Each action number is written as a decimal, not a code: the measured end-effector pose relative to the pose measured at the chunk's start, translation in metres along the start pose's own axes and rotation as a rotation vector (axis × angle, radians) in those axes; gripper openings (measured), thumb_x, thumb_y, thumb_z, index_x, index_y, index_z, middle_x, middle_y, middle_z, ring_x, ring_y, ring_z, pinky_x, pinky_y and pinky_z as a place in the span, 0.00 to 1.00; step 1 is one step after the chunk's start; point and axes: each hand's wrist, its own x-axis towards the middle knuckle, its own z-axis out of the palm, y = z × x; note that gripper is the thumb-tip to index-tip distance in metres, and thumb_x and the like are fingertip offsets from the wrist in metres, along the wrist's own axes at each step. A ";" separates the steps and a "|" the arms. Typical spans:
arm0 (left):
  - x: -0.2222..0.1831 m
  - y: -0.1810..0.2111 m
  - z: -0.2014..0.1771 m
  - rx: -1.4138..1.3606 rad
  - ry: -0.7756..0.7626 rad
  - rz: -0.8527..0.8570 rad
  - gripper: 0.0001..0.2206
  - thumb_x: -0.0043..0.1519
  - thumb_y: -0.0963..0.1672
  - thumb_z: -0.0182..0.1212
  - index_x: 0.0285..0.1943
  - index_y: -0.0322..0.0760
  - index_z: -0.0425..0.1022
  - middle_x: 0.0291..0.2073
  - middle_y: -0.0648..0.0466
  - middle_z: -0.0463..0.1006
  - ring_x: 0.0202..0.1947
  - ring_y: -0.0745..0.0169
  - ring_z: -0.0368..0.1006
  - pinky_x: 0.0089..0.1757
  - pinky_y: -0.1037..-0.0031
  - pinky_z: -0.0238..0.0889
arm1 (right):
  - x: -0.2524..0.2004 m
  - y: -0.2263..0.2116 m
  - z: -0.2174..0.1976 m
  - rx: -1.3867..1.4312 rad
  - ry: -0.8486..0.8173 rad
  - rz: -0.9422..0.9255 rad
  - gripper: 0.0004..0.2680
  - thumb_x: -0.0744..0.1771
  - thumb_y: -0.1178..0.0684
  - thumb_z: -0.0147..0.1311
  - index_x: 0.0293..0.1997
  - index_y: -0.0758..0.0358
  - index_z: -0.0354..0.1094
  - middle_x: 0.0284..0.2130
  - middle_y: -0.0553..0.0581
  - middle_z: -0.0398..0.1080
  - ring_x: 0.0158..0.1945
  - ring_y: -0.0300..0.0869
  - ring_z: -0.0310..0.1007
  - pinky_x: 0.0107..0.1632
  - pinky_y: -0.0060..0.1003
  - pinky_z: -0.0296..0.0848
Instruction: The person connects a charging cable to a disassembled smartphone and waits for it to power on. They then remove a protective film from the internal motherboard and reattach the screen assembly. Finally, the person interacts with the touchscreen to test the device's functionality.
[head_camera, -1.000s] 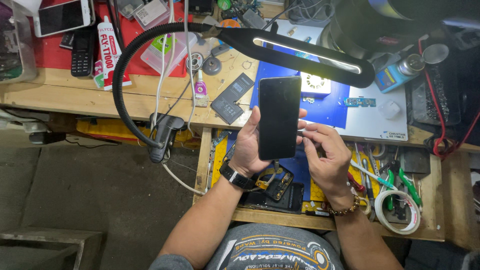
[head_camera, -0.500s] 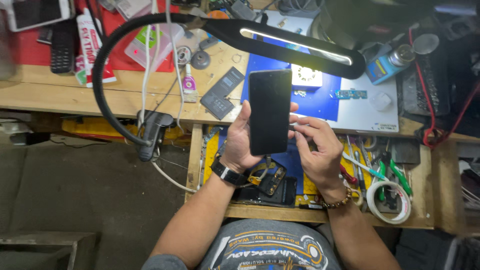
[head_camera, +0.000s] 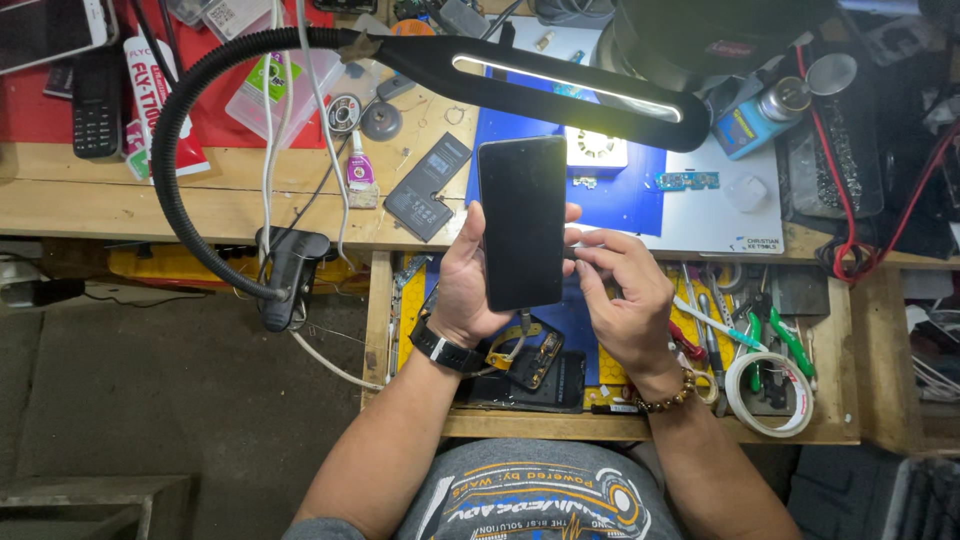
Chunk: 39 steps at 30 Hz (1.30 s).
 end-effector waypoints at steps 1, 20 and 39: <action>0.000 0.000 0.000 0.002 -0.003 0.001 0.35 0.74 0.58 0.40 0.80 0.29 0.53 0.71 0.33 0.63 0.68 0.40 0.66 0.62 0.55 0.68 | 0.000 0.000 0.000 0.005 -0.002 -0.002 0.05 0.67 0.68 0.58 0.46 0.72 0.73 0.48 0.60 0.74 0.42 0.39 0.77 0.43 0.30 0.77; 0.000 0.001 -0.001 0.015 -0.008 -0.001 0.35 0.74 0.59 0.40 0.80 0.29 0.53 0.71 0.33 0.62 0.69 0.40 0.66 0.62 0.54 0.67 | 0.000 0.002 0.000 -0.004 0.002 -0.020 0.05 0.67 0.67 0.58 0.46 0.71 0.73 0.48 0.60 0.74 0.43 0.40 0.77 0.43 0.30 0.77; -0.001 0.000 -0.001 0.008 0.008 -0.001 0.34 0.74 0.58 0.40 0.80 0.30 0.53 0.71 0.33 0.63 0.68 0.40 0.66 0.62 0.54 0.68 | -0.001 0.000 -0.001 -0.032 0.002 -0.012 0.05 0.67 0.67 0.59 0.45 0.70 0.74 0.47 0.58 0.75 0.43 0.40 0.77 0.40 0.30 0.75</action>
